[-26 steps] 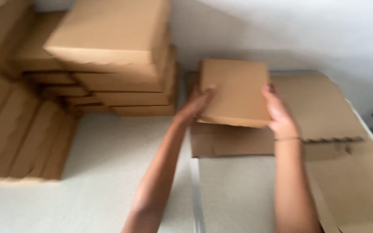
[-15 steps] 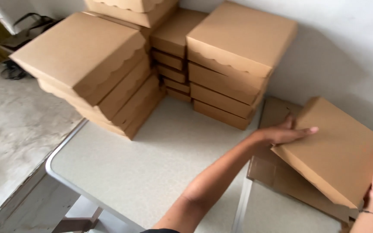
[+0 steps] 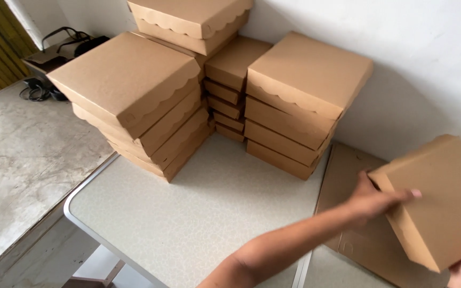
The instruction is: The person assembles flat cardboard boxes by folding along pre-scored lines and interlocking tabs to form rectangular containers. The person repeats the process for a second box, stacking the completed boxes on the table.
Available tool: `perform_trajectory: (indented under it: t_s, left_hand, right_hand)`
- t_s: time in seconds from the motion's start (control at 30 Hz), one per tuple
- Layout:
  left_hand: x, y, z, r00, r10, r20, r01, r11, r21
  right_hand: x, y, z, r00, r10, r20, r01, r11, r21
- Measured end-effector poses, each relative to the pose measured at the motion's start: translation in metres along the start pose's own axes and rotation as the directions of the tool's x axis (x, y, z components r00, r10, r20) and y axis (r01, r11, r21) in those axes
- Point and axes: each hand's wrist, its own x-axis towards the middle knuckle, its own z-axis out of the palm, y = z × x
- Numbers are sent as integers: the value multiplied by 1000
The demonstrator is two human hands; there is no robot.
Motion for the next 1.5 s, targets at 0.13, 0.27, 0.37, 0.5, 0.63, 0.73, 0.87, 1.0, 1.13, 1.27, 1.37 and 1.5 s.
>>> perform_trajectory:
  t_s: [0.13,0.27,0.37,0.5,0.63,0.73,0.87,1.0,1.13,1.27,1.37,1.5]
  left_hand:
    - [-31,1,12,995,103,-15,-103,994,-45]
    - [-75,31,21,977,215,13,-215,976,23]
    - [-99,49,15,884,467,28,-461,880,-115]
    - [-106,68,-38,484,806,-341,-872,479,-107]
    - [-116,87,-129,365,726,-583,-924,205,-323]
    - [-150,103,-175,238,585,-775,-970,184,-158]
    - [-182,112,-204,117,476,-871,-980,196,-25]
    - [-198,110,-244,-178,533,-827,-878,294,378]
    - [-236,136,-262,-228,410,-883,-835,384,393]
    - [-239,134,-307,-191,418,-888,-815,437,382]
    - [-222,129,-348,-306,481,-822,-765,390,513]
    - [-226,127,-353,-129,472,-872,-819,446,362]
  right_hand:
    - [-13,-16,20,851,-381,-362,189,865,-464]
    - [-18,-5,22,589,-713,-381,197,584,-788]
    - [-18,-7,24,281,-936,-212,41,232,-972]
    - [6,1,9,-31,-986,163,-451,-132,-883]
    - [22,6,-4,-41,-978,204,-743,-106,-661]
    - [14,-6,-3,-36,-982,187,-820,-77,-567]
    - [11,-5,-4,-36,-984,177,-768,-87,-635]
    - [21,1,-7,-65,-980,187,-824,-53,-564]
    - [14,-17,-8,-110,-972,206,-876,-3,-482]
    - [13,-13,-21,-55,-978,199,-894,-40,-445]
    - [22,-14,-32,-71,-979,193,-900,-20,-436]
    - [10,-23,-28,-73,-980,186,-902,-15,-431]
